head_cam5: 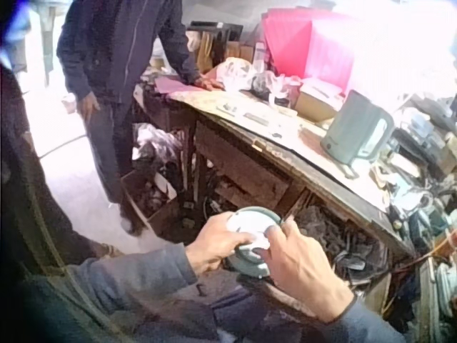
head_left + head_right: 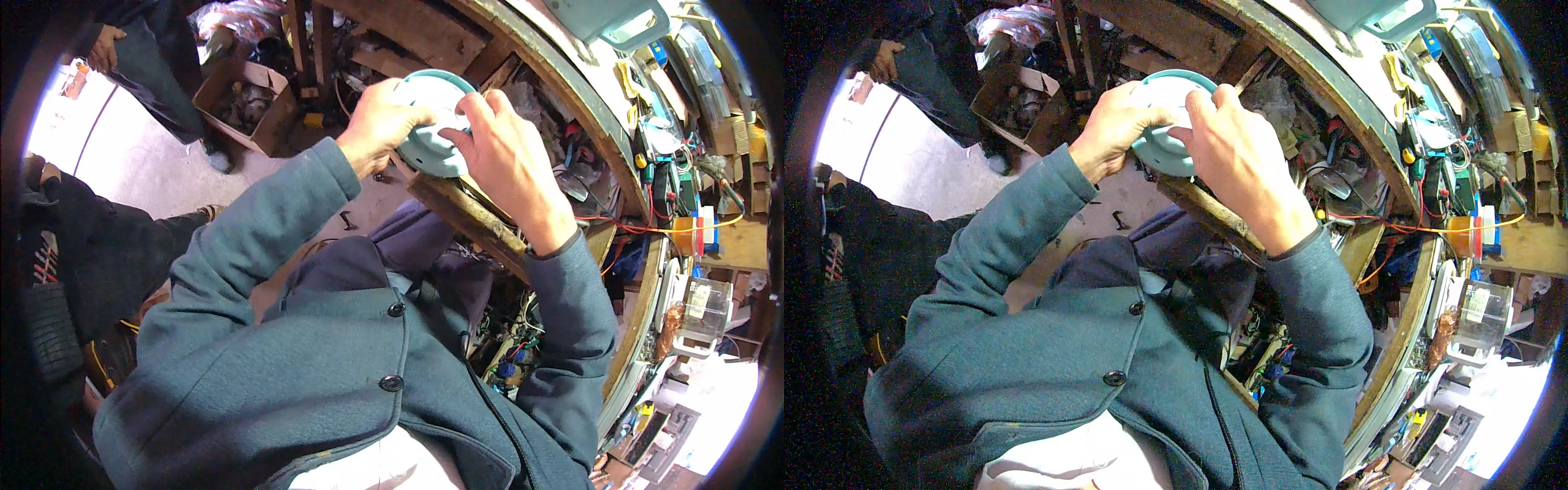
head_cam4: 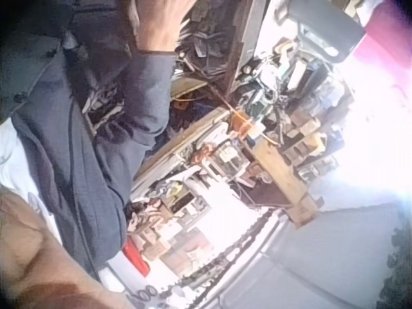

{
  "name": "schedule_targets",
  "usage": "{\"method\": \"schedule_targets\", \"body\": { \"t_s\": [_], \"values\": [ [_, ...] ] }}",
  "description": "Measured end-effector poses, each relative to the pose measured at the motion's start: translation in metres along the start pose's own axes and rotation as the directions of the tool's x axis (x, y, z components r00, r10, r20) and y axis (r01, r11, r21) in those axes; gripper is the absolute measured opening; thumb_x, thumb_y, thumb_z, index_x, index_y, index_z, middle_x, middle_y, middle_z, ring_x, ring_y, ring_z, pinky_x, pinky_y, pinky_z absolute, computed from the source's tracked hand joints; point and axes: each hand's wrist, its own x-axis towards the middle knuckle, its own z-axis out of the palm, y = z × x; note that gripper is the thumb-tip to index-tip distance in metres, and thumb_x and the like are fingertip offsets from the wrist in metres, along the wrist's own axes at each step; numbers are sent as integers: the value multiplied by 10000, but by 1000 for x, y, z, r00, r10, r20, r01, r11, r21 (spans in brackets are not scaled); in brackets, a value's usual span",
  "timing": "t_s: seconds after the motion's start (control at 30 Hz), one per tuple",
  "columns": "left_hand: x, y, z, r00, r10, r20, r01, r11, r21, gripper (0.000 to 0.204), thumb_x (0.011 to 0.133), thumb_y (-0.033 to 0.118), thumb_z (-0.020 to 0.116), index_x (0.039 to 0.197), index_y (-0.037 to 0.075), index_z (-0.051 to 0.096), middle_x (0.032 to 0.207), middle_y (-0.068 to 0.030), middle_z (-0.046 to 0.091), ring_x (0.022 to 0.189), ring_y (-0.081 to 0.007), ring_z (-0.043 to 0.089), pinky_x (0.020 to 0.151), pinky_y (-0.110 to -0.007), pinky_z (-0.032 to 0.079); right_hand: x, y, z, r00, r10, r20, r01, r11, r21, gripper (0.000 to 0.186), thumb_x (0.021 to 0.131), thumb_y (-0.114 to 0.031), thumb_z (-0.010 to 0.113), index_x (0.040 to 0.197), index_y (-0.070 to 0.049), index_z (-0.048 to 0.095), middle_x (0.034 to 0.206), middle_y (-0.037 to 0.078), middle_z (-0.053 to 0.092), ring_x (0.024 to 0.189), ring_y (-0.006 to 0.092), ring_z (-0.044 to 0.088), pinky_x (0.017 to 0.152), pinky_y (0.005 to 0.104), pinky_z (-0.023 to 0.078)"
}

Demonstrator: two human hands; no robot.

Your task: The person disassembles a circular appliance base, uses a screwdriver to remove a screw, and reassembles the base. They then handle a small white electrical component and test a black cylindrical device with multimeter probes.

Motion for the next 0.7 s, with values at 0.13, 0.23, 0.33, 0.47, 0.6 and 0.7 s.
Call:
{"method": "schedule_targets", "body": {
  "t_s": [0.13, 0.23, 0.33, 0.47, 0.6, 0.7],
  "values": [
    [1, -6, -2, 1000, 5, -10, -4, 1000, 27, 422, 781, 2, 809, 1177, -35, 667, 1099, -99, 728, 990, -180, 692, 868, -326, 576, 0, 1, -9, 992, -128, -23, 130, 985, 118, 245, 917, -129, 733, 1070, -33, 568, 1012, 224, 565, 840, 451, 655, 721, 516, 558],
    [0, -6, 0, 1000, -4, 4, 4, 1000, -13, 421, 789, 0, 812, 1182, -38, 663, 1103, -105, 730, 996, -190, 698, 879, -339, 579, -7, -5, -1, 999, 1, -32, 2, 997, 83, 239, 904, -116, 744, 1070, -47, 585, 1001, 216, 570, 835, 451, 653, 726, 514, 560],
    [-1, -5, 1, 1000, -4, 5, 4, 1000, -11, 408, 799, -2, 808, 1179, -40, 664, 1104, -111, 733, 1001, -196, 703, 898, -345, 577, -7, 0, -2, 995, 22, -96, -13, 995, 94, 255, 882, -117, 773, 1061, -52, 603, 971, 201, 580, 836, 438, 655, 722, 489, 557],
    [-3, 3, 2, 1000, -16, -10, 16, 1000, 7, 395, 805, -4, 801, 1175, -38, 666, 1103, -112, 735, 1006, -197, 706, 915, -347, 572, 10, 21, -20, 953, 94, -287, -53, 987, 150, 196, 862, -101, 782, 1004, -43, 660, 938, 162, 652, 887, 363, 661, 780, 423, 538],
    [-1, -4, 3, 1000, 5, -18, -5, 1000, -1, 390, 782, -4, 810, 1144, -51, 671, 1073, -112, 731, 974, -192, 705, 869, -341, 583, 20, 43, -6, 948, 108, -300, -76, 991, 114, 211, 872, -124, 780, 1029, -47, 662, 971, 172, 664, 902, 373, 670, 791, 438, 543],
    [-2, -2, 6, 999, 7, -43, -7, 1000, -3, 386, 773, -8, 811, 1129, -60, 673, 1054, -117, 730, 953, -191, 706, 844, -342, 590, 18, 37, 3, 955, 132, -267, -97, 985, 140, 220, 880, -148, 784, 1034, -50, 661, 993, 175, 662, 902, 376, 671, 791, 447, 547]
  ]
}}
